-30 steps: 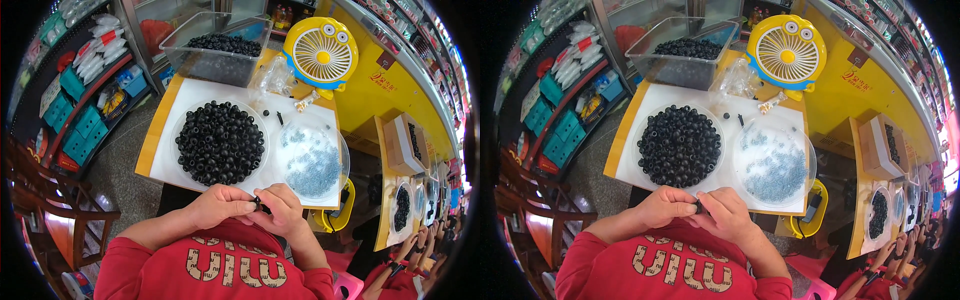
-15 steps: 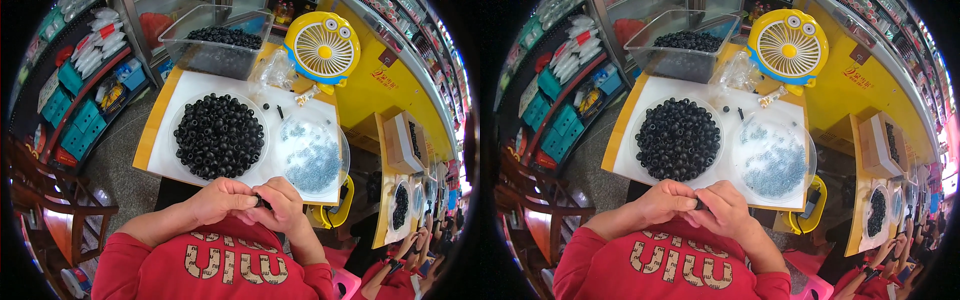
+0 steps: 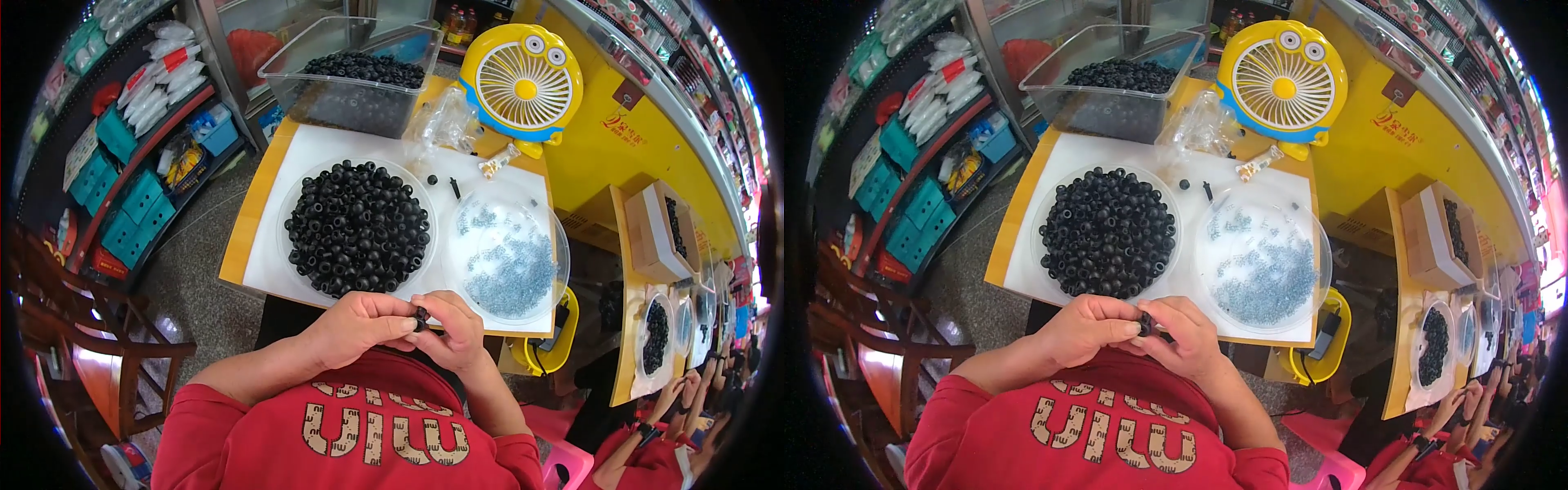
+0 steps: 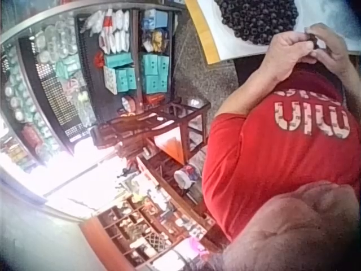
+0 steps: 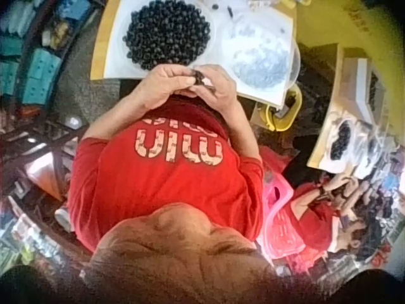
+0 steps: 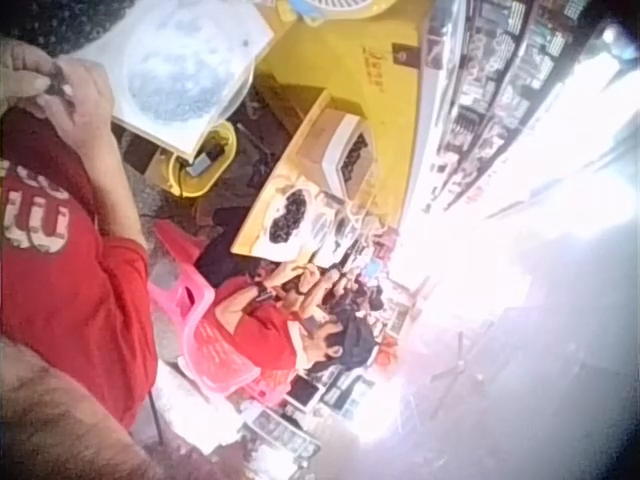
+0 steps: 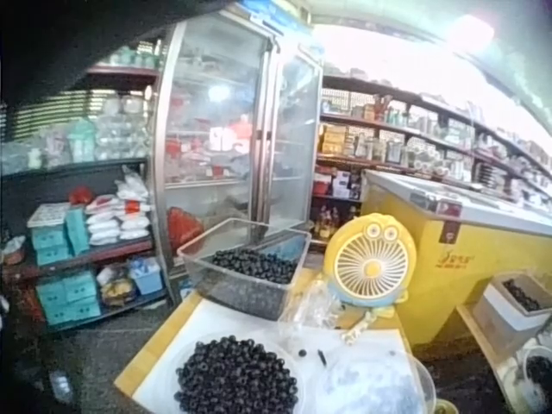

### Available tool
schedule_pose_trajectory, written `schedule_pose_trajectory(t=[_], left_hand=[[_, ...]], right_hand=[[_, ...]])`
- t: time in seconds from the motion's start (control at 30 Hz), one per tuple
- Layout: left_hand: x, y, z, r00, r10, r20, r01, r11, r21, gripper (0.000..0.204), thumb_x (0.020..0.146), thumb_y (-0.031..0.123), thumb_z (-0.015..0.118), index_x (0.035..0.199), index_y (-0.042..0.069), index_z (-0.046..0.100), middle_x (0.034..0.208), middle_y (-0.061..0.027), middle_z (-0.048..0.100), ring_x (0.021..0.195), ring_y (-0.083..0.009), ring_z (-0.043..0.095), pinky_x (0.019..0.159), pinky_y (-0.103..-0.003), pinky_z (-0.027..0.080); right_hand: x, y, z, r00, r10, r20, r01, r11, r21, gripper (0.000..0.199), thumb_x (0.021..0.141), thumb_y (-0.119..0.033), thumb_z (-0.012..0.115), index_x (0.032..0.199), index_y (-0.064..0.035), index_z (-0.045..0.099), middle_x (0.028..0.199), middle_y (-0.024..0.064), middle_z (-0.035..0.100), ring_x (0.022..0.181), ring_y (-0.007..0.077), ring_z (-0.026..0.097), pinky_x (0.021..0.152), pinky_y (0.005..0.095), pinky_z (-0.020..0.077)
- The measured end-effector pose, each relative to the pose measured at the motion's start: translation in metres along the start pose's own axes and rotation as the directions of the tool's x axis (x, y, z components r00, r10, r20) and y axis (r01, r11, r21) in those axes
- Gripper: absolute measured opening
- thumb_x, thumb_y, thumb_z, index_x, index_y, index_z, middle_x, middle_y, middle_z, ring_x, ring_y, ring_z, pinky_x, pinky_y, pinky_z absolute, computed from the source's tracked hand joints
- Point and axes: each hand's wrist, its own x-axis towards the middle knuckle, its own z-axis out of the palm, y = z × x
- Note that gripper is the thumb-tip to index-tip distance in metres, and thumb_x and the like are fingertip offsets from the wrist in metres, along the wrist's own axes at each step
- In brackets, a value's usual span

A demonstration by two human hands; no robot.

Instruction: The person assembles small components by picking up plastic caps and metal pins from trays and inserting the pins into the caps by hand.

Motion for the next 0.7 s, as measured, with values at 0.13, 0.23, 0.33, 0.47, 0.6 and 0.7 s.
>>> schedule_pose_trajectory(t=[0.13, 0.23, 0.33, 0.47, 0.6, 0.7], left_hand=[[0.0, -0.003, 0.001, 1.0, -0.005, -0.026, 0.005, 1.0, -0.023, 0.02, 0.083, 0.009, 0.05, 0.098, -0.004, 0.053, 0.087, -0.0084, 0.058, 0.079, -0.0126, 0.057, 0.072, -0.025, 0.049], [0.0, -0.004, 0.001, 0.998, -0.048, -0.029, 0.045, 0.993, -0.105, 0.018, 0.083, 0.01, 0.05, 0.095, -0.004, 0.054, 0.086, -0.0088, 0.058, 0.078, -0.0139, 0.058, 0.071, -0.026, 0.05], [0.002, -0.004, 0.0, 0.995, -0.099, -0.003, 0.097, 0.981, -0.169, 0.018, 0.083, 0.011, 0.051, 0.093, -0.003, 0.054, 0.085, -0.0091, 0.058, 0.078, -0.0152, 0.058, 0.071, -0.027, 0.05], [0.003, -0.003, 0.0, 0.992, -0.12, 0.026, 0.123, 0.974, -0.191, 0.019, 0.083, 0.012, 0.052, 0.094, -0.004, 0.054, 0.086, -0.0094, 0.058, 0.078, -0.0152, 0.058, 0.071, -0.027, 0.05], [0.005, 0.0, 0.005, 0.991, -0.13, -0.015, 0.127, 0.981, -0.144, 0.02, 0.082, 0.011, 0.052, 0.095, -0.004, 0.054, 0.086, -0.009, 0.058, 0.077, -0.0143, 0.058, 0.071, -0.026, 0.05], [0.009, 0.001, 0.007, 0.993, -0.088, -0.076, 0.085, 0.995, -0.052, 0.02, 0.082, 0.01, 0.052, 0.095, -0.005, 0.055, 0.085, -0.0086, 0.059, 0.076, -0.0135, 0.058, 0.07, -0.025, 0.049]], right_hand=[[0.001, 0.001, 0.001, 0.998, -0.063, -0.012, 0.063, 0.997, -0.035, 0.039, 0.059, -0.006, 0.07, 0.094, 0.0011, 0.054, 0.082, 0.011, 0.057, 0.07, 0.0229, 0.055, 0.06, 0.0287, 0.0459], [0.004, 0.0, 0.0, 0.991, -0.132, -0.027, 0.13, 0.989, -0.071, 0.036, 0.059, -0.006, 0.07, 0.09, 0.0019, 0.053, 0.077, 0.0108, 0.056, 0.065, 0.023, 0.053, 0.057, 0.0293, 0.044], [0.008, -0.005, -0.003, 0.983, -0.18, -0.025, 0.177, 0.979, -0.097, 0.035, 0.059, -0.007, 0.07, 0.088, 0.0024, 0.053, 0.073, 0.0103, 0.055, 0.061, 0.0227, 0.051, 0.054, 0.0296, 0.0417], [0.009, -0.006, -0.006, 0.982, -0.188, -0.013, 0.185, 0.975, -0.124, 0.034, 0.059, -0.008, 0.07, 0.087, 0.0022, 0.053, 0.072, 0.01, 0.054, 0.059, 0.0223, 0.051, 0.053, 0.0297, 0.0409], [0.008, -0.003, -0.012, 0.982, -0.187, 0.037, 0.191, 0.967, -0.167, 0.036, 0.059, -0.011, 0.071, 0.087, 0.0019, 0.053, 0.072, 0.0093, 0.054, 0.058, 0.0225, 0.05, 0.053, 0.0302, 0.0411], [0.008, -0.002, -0.011, 0.982, -0.186, 0.039, 0.19, 0.956, -0.225, 0.036, 0.057, -0.012, 0.072, 0.086, 0.0006, 0.054, 0.073, 0.0079, 0.055, 0.06, 0.0213, 0.05, 0.054, 0.0292, 0.041]])
